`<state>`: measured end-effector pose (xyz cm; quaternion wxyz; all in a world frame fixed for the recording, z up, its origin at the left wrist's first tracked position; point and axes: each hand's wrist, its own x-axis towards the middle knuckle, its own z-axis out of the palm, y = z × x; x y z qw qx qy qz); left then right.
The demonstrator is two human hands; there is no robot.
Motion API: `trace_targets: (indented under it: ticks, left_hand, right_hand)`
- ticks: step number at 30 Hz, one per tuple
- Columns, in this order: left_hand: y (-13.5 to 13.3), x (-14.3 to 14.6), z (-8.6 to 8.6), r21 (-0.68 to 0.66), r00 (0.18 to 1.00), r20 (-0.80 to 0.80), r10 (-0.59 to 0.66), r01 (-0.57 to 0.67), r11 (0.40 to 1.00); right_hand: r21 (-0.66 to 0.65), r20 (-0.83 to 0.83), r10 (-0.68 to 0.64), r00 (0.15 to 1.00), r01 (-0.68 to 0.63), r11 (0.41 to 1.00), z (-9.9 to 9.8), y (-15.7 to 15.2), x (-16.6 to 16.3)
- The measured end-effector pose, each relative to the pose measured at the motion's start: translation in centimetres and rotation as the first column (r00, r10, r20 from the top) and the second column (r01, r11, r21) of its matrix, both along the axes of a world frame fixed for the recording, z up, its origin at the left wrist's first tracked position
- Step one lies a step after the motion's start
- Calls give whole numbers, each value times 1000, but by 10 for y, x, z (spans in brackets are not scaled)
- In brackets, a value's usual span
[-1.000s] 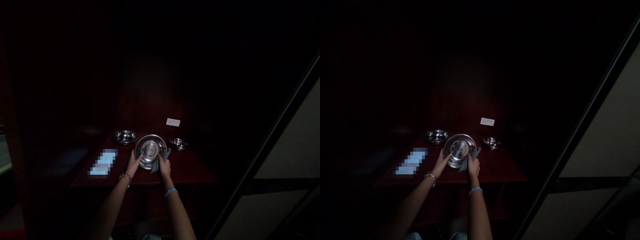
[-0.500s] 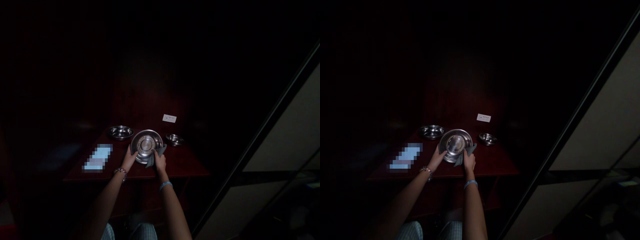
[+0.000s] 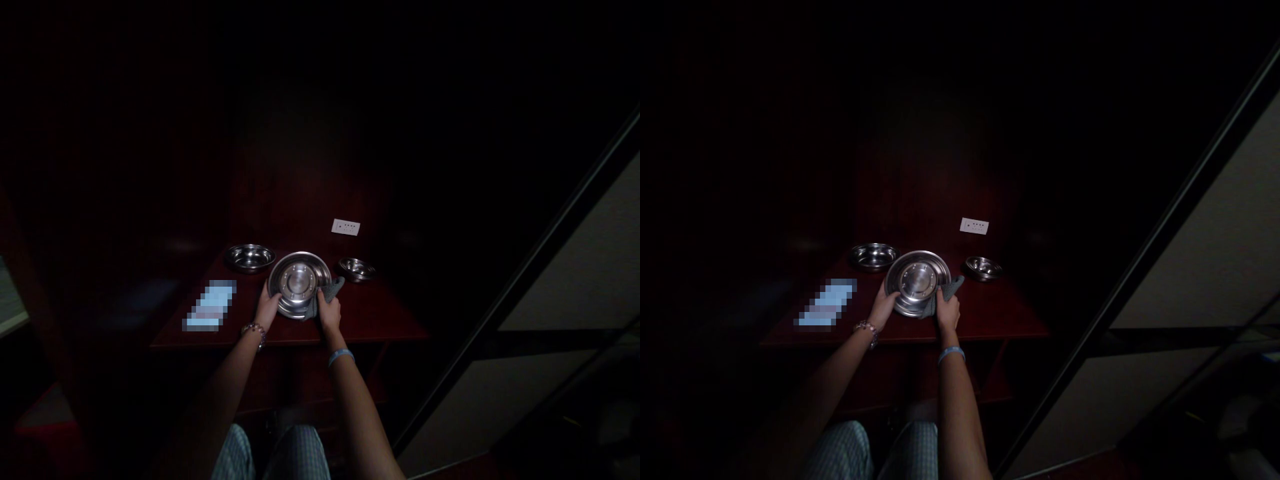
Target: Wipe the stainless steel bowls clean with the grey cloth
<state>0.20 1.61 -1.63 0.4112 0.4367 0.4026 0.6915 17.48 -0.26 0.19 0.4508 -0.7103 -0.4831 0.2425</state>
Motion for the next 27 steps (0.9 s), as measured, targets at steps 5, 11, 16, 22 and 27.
trace_targets:
  ticks: [5,11,16,22,27]
  left_hand:
    - [2,0,-1,-30,999,41,25,-23,999]
    - [2,-2,-2,-79,999,41,22,-19,997]
    - [0,-3,-3,-108,998,44,33,-28,994]
    - [1,-2,-6,-103,1000,-6,22,-23,994]
    - [3,-1,-7,-96,997,-74,22,-29,995]
  right_hand:
    - [71,-90,-50,995,57,996,-5,2,1]
    - [169,-238,-73,969,115,979,-9,7,3]
    - [278,-415,-23,910,150,949,-15,11,1]
    - [339,-709,72,702,250,907,-19,7,32]
    - [377,-437,0,899,184,908,0,-6,68]
